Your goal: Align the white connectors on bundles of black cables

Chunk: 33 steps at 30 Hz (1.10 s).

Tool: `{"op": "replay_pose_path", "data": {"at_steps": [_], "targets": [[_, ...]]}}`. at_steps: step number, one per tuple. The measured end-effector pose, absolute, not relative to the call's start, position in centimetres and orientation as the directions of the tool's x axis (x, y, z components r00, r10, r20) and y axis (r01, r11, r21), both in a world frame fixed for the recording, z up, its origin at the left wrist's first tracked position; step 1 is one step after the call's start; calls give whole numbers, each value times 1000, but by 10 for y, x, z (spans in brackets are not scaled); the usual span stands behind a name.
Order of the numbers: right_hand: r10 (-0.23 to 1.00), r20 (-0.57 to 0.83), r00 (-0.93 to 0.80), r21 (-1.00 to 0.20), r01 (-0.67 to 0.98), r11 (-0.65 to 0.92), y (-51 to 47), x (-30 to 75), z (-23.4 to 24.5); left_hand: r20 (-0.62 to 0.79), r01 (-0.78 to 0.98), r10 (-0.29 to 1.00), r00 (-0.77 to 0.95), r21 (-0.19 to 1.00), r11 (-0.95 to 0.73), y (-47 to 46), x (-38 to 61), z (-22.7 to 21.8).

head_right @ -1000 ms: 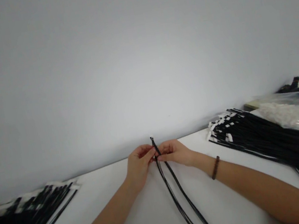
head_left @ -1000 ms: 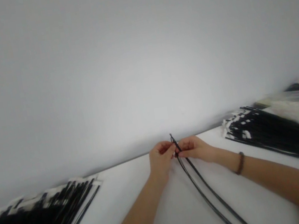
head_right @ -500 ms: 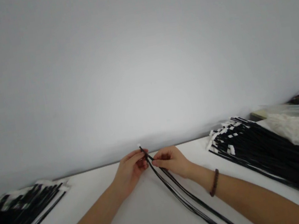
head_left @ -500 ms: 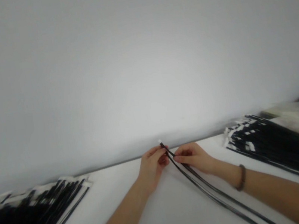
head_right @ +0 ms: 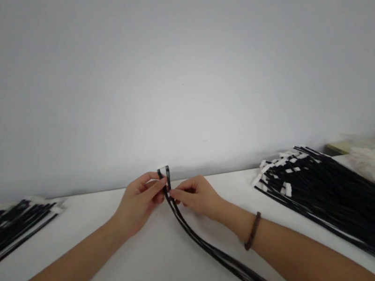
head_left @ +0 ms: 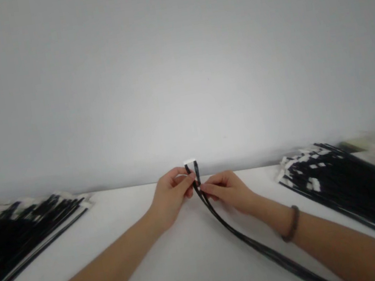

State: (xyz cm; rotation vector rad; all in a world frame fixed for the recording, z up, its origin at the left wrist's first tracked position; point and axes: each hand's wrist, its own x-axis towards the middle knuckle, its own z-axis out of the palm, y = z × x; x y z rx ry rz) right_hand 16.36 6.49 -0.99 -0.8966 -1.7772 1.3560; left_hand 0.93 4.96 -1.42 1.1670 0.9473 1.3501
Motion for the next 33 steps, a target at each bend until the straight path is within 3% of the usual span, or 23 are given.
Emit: {"op": "replay_pose_path", "data": {"at_steps": [6, 14, 19, 33], "targets": [[785, 122, -607, -963, 119, 241, 70, 166, -16, 227, -20, 973, -31, 973, -228, 48, 11, -15], [728, 126, -674, -975, 51, 217, 76, 168, -17, 183, -24, 977, 110, 983, -182, 47, 11, -12], [701, 131, -701, -961, 84, 264, 75, 169, -13, 176, -42, 978, 108, 984, -172, 48, 9, -14], [702, 59, -709, -969, 129, 212, 73, 168, -10, 166, -71, 981, 96, 985, -160, 47, 10, -13]]}}
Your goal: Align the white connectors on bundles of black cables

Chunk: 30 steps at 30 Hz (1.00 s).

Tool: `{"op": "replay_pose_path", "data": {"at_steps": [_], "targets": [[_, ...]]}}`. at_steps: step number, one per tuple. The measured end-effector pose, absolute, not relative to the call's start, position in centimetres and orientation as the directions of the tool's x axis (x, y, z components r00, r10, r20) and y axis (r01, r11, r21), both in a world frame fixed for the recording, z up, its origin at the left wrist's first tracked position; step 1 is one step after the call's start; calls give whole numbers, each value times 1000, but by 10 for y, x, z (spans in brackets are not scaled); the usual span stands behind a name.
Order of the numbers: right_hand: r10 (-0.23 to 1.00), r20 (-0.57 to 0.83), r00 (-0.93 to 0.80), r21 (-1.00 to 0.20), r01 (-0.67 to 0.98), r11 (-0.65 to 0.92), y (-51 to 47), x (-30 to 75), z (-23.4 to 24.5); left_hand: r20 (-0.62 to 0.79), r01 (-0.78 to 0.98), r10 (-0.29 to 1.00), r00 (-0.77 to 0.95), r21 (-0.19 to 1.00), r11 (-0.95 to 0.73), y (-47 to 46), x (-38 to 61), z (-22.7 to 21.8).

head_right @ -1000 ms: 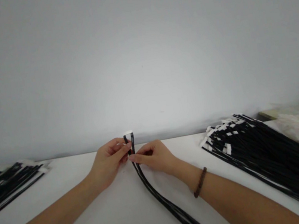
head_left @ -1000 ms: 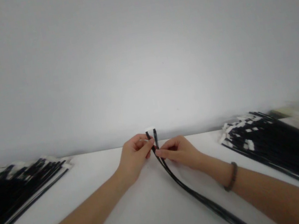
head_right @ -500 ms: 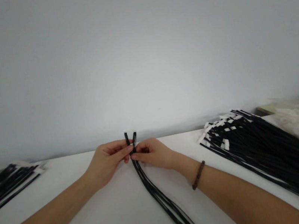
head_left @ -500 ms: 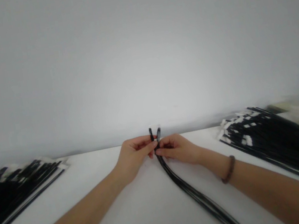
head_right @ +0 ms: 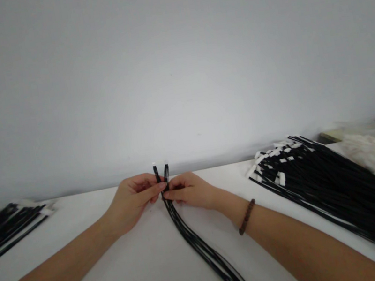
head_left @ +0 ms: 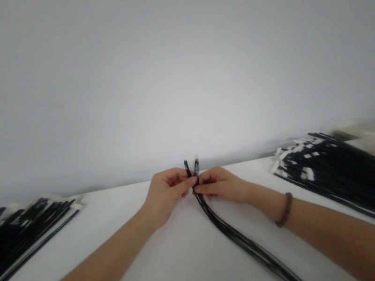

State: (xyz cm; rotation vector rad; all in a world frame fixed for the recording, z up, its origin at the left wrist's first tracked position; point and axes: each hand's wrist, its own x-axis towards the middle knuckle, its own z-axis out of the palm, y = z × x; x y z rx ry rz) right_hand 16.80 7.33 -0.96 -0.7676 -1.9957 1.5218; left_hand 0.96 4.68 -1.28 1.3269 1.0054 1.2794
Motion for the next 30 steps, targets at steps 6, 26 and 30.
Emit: {"op": "replay_pose_path", "data": {"at_steps": [6, 26, 30], "targets": [[703, 49, -709, -975, 120, 189, 73, 168, -8, 162, -76, 981, 102, 985, -155, 47, 8, -14], [713, 81, -696, -979, 81, 190, 72, 169, -9, 151, -111, 983, 107, 984, -139, 48, 9, -14], [720, 69, -691, -976, 103, 192, 72, 170, -10, 154, -107, 982, 106, 984, -143, 48, 9, -14]]}}
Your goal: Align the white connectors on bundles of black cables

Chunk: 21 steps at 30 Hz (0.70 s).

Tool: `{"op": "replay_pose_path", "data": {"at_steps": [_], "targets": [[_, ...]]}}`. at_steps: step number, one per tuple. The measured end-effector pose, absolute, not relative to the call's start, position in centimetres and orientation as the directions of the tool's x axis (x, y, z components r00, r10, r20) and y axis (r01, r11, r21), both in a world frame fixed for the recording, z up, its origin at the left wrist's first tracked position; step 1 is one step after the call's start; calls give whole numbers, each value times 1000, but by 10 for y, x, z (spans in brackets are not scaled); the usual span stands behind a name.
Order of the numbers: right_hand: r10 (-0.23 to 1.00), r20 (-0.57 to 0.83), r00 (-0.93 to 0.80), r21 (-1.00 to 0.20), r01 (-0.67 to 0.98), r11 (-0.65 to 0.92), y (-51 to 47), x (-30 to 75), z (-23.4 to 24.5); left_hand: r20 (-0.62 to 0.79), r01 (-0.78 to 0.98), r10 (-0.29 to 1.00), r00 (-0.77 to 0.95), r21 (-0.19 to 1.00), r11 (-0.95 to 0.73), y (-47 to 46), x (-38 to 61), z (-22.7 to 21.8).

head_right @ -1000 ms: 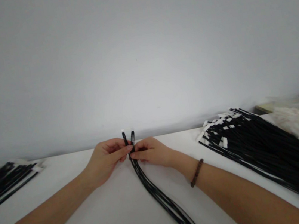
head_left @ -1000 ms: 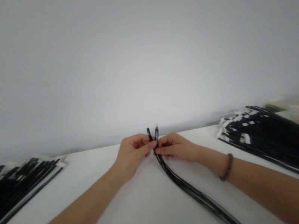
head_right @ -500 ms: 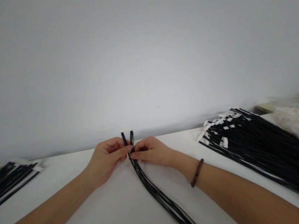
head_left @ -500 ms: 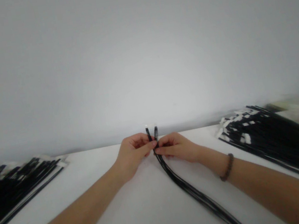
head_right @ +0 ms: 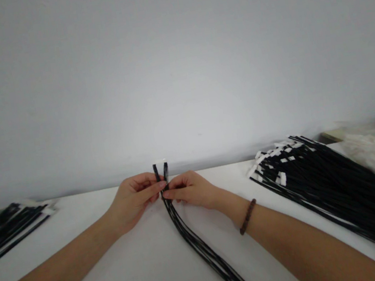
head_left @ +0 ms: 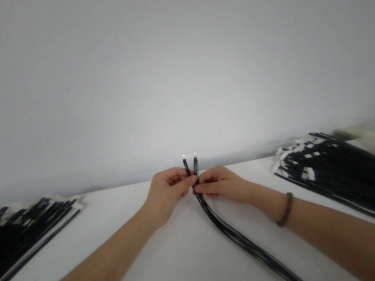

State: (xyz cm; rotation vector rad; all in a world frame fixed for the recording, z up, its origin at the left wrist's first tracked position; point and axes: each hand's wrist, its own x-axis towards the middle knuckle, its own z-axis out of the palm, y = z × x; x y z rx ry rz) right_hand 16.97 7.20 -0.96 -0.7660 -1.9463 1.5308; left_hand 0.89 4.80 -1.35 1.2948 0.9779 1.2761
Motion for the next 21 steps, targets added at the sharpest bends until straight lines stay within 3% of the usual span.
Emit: {"op": "replay_pose_path", "data": {"at_steps": [21], "targets": [[697, 66, -714, -978, 91, 186, 74, 170, -10, 140, -70, 981, 134, 989, -131, 46, 8, -11]]}}
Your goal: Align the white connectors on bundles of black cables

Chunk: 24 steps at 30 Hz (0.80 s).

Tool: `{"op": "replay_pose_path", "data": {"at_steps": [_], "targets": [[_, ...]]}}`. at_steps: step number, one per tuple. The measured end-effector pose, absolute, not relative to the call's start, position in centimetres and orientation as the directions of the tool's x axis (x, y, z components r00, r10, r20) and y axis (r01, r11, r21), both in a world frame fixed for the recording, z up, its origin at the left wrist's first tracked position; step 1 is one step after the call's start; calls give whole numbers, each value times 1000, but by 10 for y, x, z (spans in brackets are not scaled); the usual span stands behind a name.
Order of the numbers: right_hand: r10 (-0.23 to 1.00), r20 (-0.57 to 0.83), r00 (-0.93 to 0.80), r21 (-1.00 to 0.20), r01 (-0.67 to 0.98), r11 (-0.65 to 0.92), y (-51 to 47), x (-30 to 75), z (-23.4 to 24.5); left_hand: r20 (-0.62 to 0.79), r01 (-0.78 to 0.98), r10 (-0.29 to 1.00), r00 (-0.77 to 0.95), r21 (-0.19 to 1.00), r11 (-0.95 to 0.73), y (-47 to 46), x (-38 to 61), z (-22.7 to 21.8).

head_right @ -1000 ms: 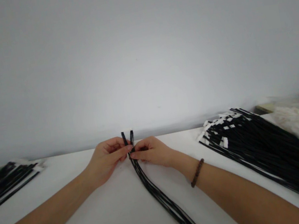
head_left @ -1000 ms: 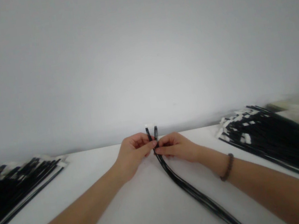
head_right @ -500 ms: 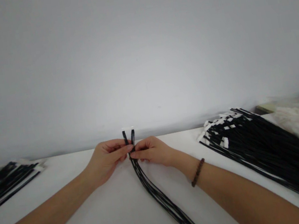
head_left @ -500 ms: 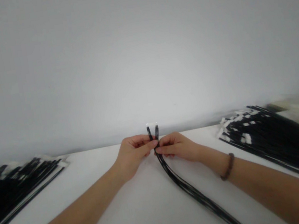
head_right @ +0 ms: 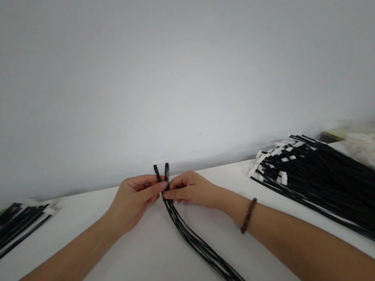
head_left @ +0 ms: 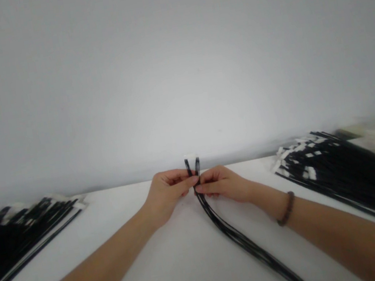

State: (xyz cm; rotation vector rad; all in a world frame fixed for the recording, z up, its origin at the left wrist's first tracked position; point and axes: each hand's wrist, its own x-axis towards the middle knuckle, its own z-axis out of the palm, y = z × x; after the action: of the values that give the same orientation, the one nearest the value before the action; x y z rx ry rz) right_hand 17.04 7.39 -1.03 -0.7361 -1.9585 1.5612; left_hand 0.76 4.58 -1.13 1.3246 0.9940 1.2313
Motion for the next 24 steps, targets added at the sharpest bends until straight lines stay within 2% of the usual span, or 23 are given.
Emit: {"op": "replay_pose_path", "data": {"at_steps": [9, 14, 17, 21, 23, 24], "targets": [[707, 60, -704, -976, 107, 189, 73, 170, -9, 140, -84, 982, 130, 988, -130, 47, 6, -13], [720, 108, -686, -962, 110, 249, 72, 168, -10, 130, -51, 982, 134, 991, -125, 49, 7, -17], [744, 117, -658, -968, 91, 233, 73, 167, -12, 122, -44, 983, 135, 992, -117, 51, 7, -16], [823, 94, -561, -991, 28, 133, 77, 167, -16, 77, -59, 992, 102, 996, -71, 44, -3, 18], [830, 101, -549, -991, 18, 133, 79, 166, -17, -12, -26, 996, 84, 1000, 15, 31, -17, 50], [825, 106, -554, -988, 33, 149, 80, 166, -18, -71, 48, 995, 73, 997, 68, 23, -26, 68]]}}
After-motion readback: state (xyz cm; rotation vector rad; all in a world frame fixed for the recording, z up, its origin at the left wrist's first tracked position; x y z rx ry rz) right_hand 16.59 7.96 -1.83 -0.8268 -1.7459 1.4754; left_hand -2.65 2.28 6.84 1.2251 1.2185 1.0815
